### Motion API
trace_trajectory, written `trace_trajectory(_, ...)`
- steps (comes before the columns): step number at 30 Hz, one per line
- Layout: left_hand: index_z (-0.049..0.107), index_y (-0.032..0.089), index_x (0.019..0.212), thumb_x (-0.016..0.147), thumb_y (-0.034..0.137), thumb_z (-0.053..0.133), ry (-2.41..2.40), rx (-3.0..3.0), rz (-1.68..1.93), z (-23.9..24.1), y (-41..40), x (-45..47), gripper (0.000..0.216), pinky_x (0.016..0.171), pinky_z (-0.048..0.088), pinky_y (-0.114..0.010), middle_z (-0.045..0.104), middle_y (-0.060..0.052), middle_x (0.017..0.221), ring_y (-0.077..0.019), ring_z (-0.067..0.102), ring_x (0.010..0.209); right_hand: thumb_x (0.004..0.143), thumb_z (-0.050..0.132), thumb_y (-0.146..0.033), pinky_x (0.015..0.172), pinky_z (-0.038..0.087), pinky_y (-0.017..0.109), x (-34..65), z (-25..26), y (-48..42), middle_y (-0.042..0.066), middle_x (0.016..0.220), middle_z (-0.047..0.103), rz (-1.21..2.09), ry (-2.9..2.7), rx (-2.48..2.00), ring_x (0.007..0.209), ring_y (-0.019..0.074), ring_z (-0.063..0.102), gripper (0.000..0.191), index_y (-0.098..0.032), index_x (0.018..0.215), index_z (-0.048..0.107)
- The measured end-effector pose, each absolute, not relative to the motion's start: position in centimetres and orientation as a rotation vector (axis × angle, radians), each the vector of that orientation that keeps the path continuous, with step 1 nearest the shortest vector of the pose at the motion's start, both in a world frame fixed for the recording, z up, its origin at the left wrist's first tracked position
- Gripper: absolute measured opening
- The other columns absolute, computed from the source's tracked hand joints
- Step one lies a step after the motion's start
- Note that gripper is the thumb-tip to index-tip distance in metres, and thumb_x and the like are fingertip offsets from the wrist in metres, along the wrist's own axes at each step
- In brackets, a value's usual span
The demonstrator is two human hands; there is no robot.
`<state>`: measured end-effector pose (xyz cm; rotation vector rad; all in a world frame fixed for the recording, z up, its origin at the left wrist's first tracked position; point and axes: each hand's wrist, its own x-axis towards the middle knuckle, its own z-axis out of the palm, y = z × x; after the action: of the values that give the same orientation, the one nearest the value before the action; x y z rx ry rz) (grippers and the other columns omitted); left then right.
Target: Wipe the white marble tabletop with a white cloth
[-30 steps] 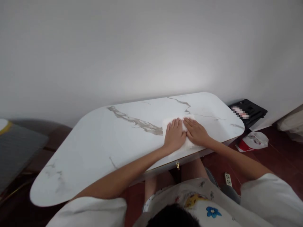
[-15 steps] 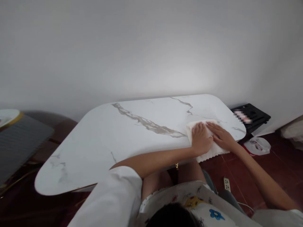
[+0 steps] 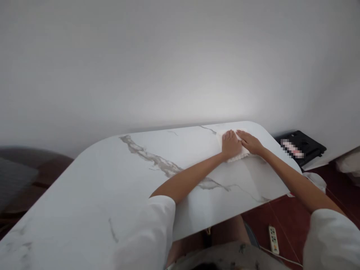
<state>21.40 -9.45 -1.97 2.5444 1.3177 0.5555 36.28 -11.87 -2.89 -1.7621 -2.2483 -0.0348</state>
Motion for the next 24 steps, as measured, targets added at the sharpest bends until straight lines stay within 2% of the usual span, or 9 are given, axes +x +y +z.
trace_trajectory(7, 0.034, 0.001, 0.136, 0.090, 0.024, 0.028, 1.397, 2.616, 0.566, -2.4, -1.1, 20.9, 0.052, 0.111, 0.020, -0.040, 0.034, -0.017, 0.145, -0.0251, 0.028, 0.135, 0.090, 0.027, -0.031, 0.112, 0.024, 0.039, 35.4, -2.9, -2.8, 0.006, 0.147, 0.034, 0.000, -2.242, -1.804, 0.136, 0.0189, 0.029, 0.055, -0.014, 0.140, 0.037)
trace_trajectory(12, 0.038, 0.001, 0.134, 0.090, 0.024, 0.030, 1.443, 2.647, 0.604, -2.6, 1.5, 23.2, 0.049, 0.109, 0.023, -0.041, 0.038, -0.019, 0.142, -0.0270, 0.033, 0.131, 0.091, 0.024, -0.033, 0.111, 0.024, 0.039, 37.5, -2.9, 0.1, 0.007, 0.145, 0.037, -0.004, -2.248, -1.773, 0.135, 0.0182, 0.031, 0.054, -0.015, 0.140, 0.038)
trace_trajectory(16, 0.036, -0.003, 0.134, 0.090, 0.024, 0.030, 1.425, 2.694, 0.629, -2.6, 0.4, 26.2, 0.052, 0.108, 0.023, -0.041, 0.038, -0.020, 0.141, -0.0287, 0.034, 0.129, 0.090, 0.025, -0.032, 0.112, 0.024, 0.040, 40.7, -3.3, -0.8, 0.008, 0.147, 0.035, 0.000, -2.226, -1.764, 0.135, 0.0188, 0.030, 0.055, -0.014, 0.141, 0.035)
trace_trajectory(18, 0.035, -0.002, 0.135, 0.090, 0.024, 0.030, 1.383, 2.719, 0.630, -2.6, -0.8, 27.2, 0.052, 0.108, 0.022, -0.041, 0.037, -0.020, 0.142, -0.0286, 0.032, 0.130, 0.090, 0.025, -0.032, 0.112, 0.023, 0.042, 41.9, -3.6, -2.1, 0.006, 0.147, 0.034, -0.005, -2.192, -1.780, 0.136, 0.0192, 0.029, 0.055, -0.016, 0.142, 0.034)
trace_trajectory(24, 0.035, 0.000, 0.135, 0.090, 0.025, 0.030, 1.243, 2.789, 0.634, -2.6, -5.5, 27.5, 0.052, 0.108, 0.021, -0.042, 0.037, -0.020, 0.142, -0.0286, 0.032, 0.131, 0.089, 0.026, -0.028, 0.113, 0.022, 0.041, 42.1, -3.6, -8.2, 0.009, 0.148, 0.032, -0.047, -2.142, -1.880, 0.137, 0.0207, 0.026, 0.055, -0.010, 0.141, 0.033)
